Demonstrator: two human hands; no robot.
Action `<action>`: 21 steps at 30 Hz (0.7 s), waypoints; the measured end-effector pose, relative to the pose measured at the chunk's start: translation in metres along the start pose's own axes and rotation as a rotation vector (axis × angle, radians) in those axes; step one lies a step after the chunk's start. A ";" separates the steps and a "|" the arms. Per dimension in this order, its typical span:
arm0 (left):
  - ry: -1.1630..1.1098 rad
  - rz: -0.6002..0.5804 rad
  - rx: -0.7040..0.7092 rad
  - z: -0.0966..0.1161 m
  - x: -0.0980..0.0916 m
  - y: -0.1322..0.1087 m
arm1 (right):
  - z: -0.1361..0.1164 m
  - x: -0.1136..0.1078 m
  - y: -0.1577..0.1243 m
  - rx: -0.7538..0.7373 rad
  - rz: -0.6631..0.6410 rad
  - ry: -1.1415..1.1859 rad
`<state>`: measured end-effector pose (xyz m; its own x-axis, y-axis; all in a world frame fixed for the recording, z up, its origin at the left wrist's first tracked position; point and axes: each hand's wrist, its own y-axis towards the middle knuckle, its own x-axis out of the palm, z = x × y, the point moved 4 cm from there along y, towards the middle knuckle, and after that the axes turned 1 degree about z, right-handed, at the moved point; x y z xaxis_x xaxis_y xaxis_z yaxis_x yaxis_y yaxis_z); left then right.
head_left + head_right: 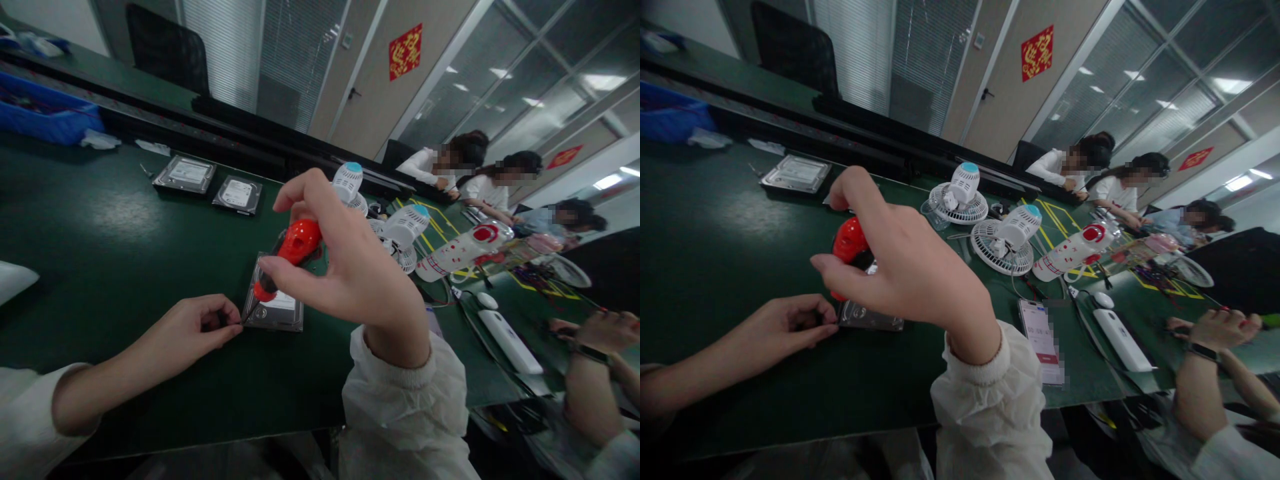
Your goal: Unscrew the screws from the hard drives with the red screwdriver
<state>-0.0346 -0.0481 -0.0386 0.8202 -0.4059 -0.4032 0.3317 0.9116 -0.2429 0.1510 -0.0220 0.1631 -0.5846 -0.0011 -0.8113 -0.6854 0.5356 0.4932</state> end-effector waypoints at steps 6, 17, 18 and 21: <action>0.005 0.013 0.018 0.000 0.000 -0.002 | -0.008 0.002 0.001 -0.071 -0.061 0.112; 0.006 0.020 0.045 -0.001 -0.001 -0.002 | -0.004 0.003 0.001 0.015 -0.052 0.131; -0.003 0.011 0.038 -0.001 -0.001 -0.002 | -0.002 0.003 0.001 0.045 -0.060 0.111; -0.012 0.000 0.024 0.000 -0.001 -0.002 | 0.000 0.002 0.000 0.074 -0.059 0.073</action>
<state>-0.0360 -0.0501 -0.0377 0.8257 -0.4056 -0.3921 0.3433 0.9128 -0.2214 0.1500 -0.0223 0.1620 -0.5760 -0.0949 -0.8119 -0.6873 0.5939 0.4182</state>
